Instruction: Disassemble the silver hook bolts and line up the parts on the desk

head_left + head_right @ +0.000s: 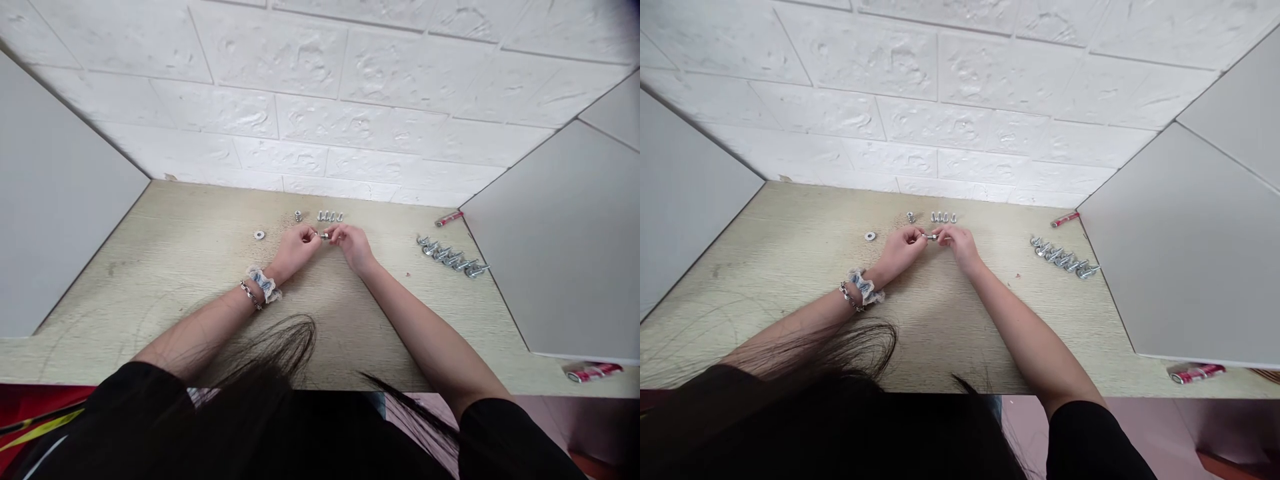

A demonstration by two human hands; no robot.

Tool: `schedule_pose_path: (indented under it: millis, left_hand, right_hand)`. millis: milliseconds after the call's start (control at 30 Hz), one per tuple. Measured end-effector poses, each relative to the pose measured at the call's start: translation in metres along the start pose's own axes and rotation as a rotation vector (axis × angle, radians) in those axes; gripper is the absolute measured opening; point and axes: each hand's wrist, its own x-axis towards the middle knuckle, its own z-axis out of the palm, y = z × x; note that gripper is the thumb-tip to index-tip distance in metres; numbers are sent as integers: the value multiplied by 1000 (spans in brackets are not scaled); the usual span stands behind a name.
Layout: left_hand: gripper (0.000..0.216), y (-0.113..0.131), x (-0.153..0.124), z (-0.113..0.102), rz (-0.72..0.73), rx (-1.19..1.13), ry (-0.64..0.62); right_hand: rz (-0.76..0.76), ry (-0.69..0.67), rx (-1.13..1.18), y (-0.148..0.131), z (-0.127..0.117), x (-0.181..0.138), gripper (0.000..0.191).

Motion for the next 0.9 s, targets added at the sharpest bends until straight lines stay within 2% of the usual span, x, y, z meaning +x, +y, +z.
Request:
schedule_pose_path:
  millis: [100,200,300,500,667,900]
  left_hand:
    - [19,1,0,-1,-14,6,-5]
    - [20,0,1,-1,-27,11,-2]
    - [21,-3,3,-1,-24,-3,23]
    - [21,-6,3,1,55,-71,77]
    - [18,-6,1,2,111,-53,29]
    - [18,-5,0,1,120,-55,16]
  right_hand:
    - [25,52,7,-3,1,-1,51]
    - [9,73,-4,-2,2,-1,56]
    - [17,54,-45,3,2,0,58]
    - [141,-21,-217,0,4,-1,64]
    - [147,-36,-200,-2,7,-1,65]
    - [157,2,-247,1,8,-2,62]
